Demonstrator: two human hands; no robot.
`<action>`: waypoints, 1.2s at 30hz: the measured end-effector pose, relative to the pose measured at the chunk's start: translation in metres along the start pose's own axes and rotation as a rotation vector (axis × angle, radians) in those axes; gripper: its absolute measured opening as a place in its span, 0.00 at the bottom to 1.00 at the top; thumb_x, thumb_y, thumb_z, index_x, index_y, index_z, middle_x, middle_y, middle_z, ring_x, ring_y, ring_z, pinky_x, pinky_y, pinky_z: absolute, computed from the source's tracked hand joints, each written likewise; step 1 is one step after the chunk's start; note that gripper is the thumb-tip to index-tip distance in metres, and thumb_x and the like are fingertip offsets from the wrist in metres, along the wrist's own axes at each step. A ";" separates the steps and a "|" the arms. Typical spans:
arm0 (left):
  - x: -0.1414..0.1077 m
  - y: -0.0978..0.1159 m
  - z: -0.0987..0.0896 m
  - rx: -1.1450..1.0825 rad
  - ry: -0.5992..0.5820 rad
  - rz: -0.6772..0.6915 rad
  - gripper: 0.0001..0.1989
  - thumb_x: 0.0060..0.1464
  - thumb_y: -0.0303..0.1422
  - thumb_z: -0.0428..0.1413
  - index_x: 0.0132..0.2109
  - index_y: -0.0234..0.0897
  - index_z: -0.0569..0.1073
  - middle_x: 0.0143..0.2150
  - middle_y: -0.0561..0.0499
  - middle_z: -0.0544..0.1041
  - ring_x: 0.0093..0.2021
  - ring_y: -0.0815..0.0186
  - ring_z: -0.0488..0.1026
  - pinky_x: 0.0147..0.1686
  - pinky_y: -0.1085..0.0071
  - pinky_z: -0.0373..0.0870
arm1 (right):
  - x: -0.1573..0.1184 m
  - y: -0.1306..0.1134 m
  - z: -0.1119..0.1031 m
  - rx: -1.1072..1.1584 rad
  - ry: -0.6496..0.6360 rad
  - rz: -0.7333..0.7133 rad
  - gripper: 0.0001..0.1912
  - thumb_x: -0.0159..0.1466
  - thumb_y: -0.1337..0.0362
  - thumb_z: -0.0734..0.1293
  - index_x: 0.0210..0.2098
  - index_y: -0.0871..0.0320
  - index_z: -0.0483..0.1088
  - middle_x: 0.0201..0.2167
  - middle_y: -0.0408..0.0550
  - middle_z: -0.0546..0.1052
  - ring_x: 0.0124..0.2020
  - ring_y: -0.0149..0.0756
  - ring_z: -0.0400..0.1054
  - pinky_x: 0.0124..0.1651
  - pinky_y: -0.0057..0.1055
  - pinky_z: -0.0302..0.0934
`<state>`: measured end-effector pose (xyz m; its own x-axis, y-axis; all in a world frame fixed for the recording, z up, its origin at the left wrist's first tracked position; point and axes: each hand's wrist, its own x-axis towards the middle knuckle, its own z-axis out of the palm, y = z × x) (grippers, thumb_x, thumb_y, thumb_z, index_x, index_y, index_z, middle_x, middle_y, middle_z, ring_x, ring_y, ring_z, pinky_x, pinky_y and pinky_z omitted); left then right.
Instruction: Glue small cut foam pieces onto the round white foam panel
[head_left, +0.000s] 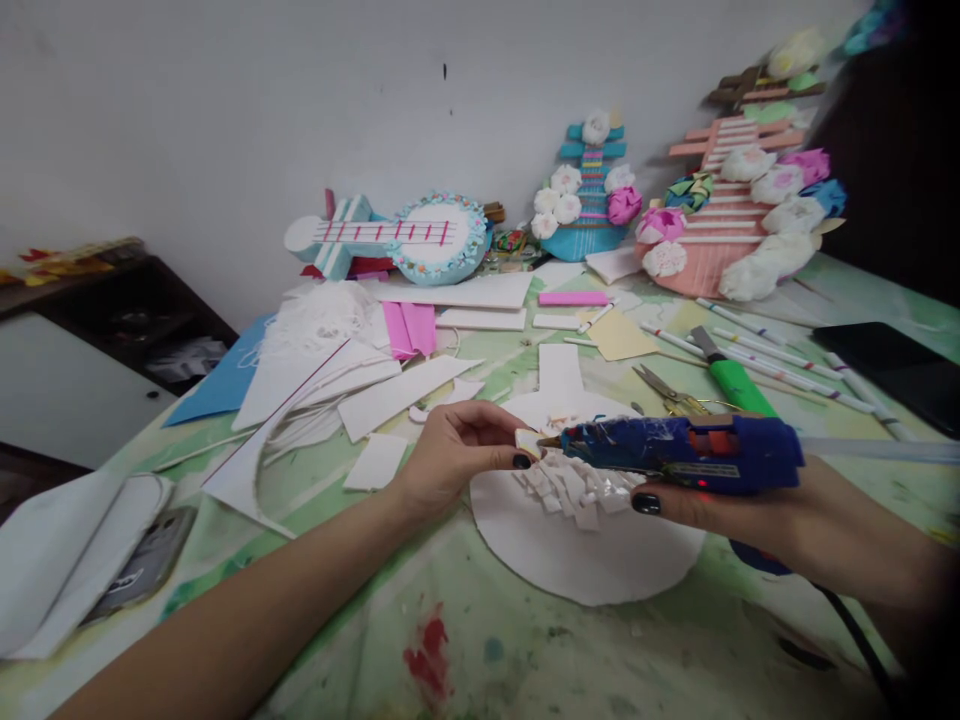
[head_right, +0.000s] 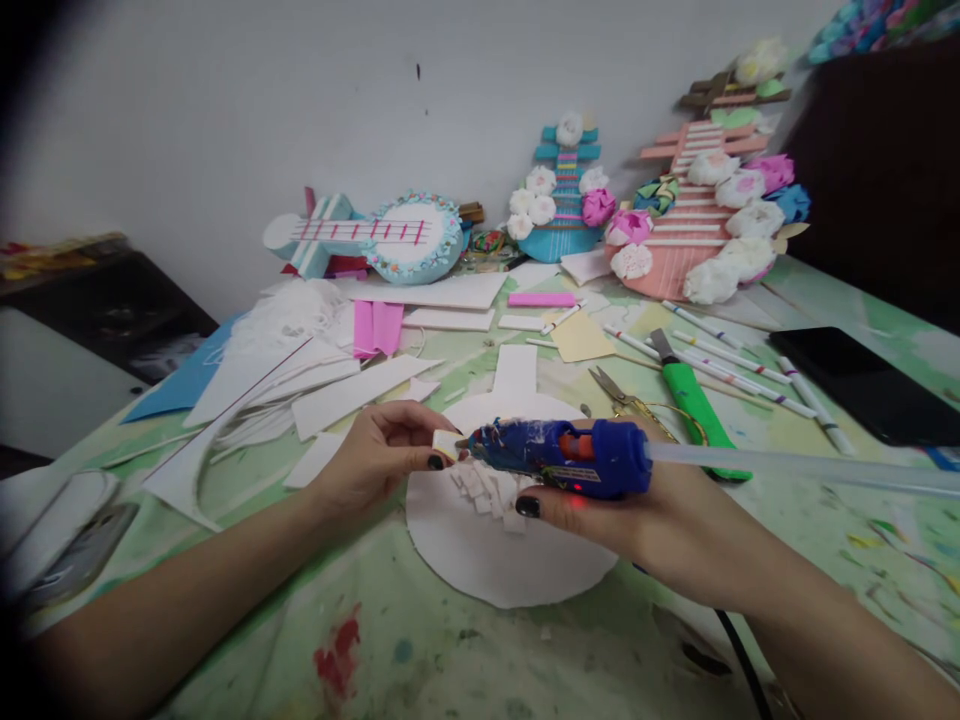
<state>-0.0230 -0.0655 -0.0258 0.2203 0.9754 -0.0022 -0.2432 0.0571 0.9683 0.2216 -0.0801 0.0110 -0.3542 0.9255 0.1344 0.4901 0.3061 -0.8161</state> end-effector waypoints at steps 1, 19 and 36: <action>0.000 0.000 -0.001 0.007 -0.005 0.011 0.11 0.34 0.22 0.66 0.30 0.31 0.76 0.30 0.50 0.79 0.30 0.70 0.76 0.33 0.77 0.74 | 0.001 0.000 -0.001 -0.014 -0.013 -0.007 0.24 0.51 0.50 0.69 0.47 0.49 0.73 0.37 0.45 0.78 0.34 0.45 0.71 0.30 0.34 0.69; -0.001 0.001 -0.005 0.489 0.011 0.167 0.10 0.41 0.31 0.64 0.33 0.32 0.76 0.32 0.47 0.77 0.31 0.68 0.72 0.31 0.73 0.69 | 0.008 -0.003 -0.010 0.011 -0.039 -0.038 0.13 0.54 0.53 0.68 0.36 0.51 0.75 0.15 0.41 0.66 0.26 0.40 0.67 0.26 0.31 0.63; -0.002 -0.008 -0.009 1.216 -0.201 0.707 0.08 0.54 0.29 0.54 0.40 0.37 0.77 0.34 0.46 0.77 0.35 0.65 0.69 0.37 0.67 0.66 | 0.008 -0.006 -0.016 0.029 -0.002 0.095 0.20 0.53 0.50 0.68 0.43 0.50 0.75 0.13 0.40 0.66 0.12 0.29 0.52 0.14 0.28 0.51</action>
<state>-0.0300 -0.0659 -0.0354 0.5500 0.6685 0.5006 0.5710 -0.7384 0.3588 0.2288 -0.0713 0.0261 -0.3087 0.9496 0.0550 0.4982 0.2107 -0.8411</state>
